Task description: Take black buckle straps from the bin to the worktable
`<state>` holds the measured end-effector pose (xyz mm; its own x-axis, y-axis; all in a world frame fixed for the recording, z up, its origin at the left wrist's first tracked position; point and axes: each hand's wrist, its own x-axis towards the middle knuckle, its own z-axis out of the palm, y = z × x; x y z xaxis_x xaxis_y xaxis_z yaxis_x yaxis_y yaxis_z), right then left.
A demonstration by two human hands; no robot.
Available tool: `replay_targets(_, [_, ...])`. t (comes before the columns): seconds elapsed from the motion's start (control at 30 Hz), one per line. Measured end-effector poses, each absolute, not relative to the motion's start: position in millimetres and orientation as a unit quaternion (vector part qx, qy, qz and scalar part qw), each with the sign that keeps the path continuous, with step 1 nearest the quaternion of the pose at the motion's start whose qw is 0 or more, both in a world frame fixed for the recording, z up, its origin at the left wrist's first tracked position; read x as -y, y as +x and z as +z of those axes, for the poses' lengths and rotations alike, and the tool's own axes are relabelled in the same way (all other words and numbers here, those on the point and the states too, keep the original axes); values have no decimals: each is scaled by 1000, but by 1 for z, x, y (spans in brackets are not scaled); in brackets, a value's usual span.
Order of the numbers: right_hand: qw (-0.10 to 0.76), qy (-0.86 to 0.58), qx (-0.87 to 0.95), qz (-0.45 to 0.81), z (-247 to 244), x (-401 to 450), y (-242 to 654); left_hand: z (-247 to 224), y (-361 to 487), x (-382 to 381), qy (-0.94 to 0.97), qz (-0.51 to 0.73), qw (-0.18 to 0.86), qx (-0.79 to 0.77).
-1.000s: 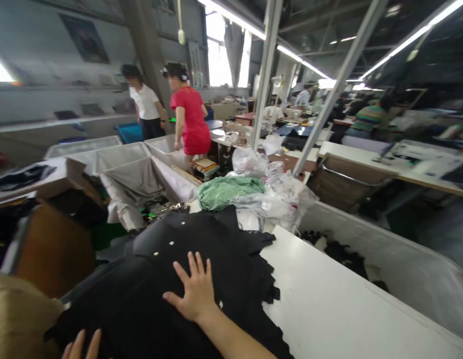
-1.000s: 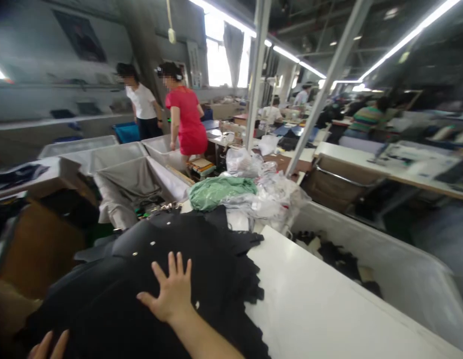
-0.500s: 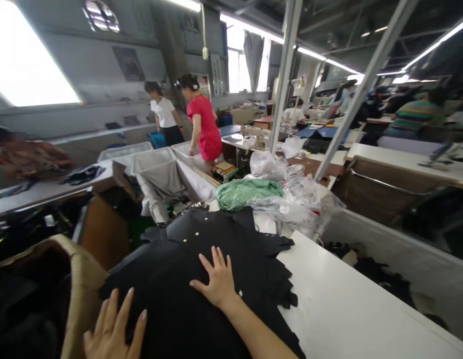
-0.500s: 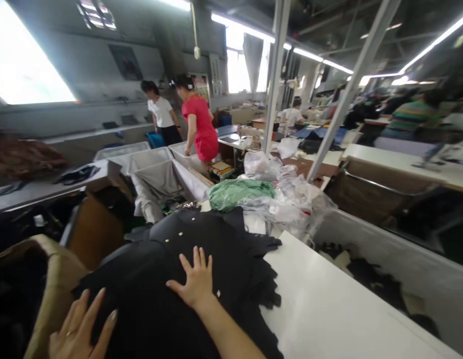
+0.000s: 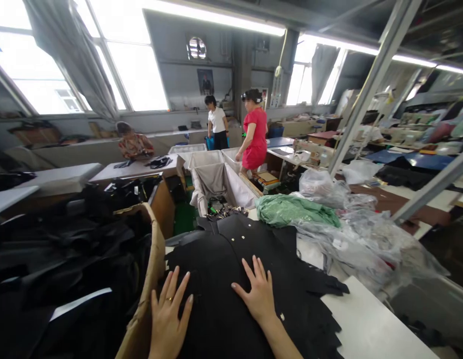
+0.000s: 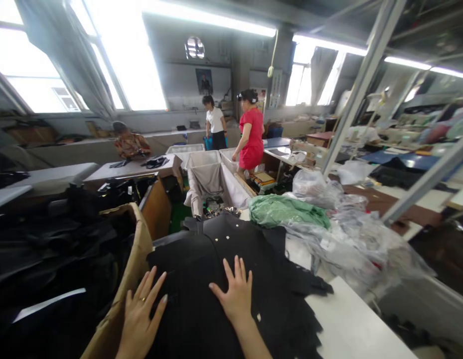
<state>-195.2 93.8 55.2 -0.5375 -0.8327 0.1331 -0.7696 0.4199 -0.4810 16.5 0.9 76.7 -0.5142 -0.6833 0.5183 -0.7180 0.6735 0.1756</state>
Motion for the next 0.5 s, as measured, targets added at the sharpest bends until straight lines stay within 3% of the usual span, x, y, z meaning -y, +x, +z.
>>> replay_targets(0.5, [17,-517,-830,-210,42,-92,-194,72,30,0,421,-1,324,847])
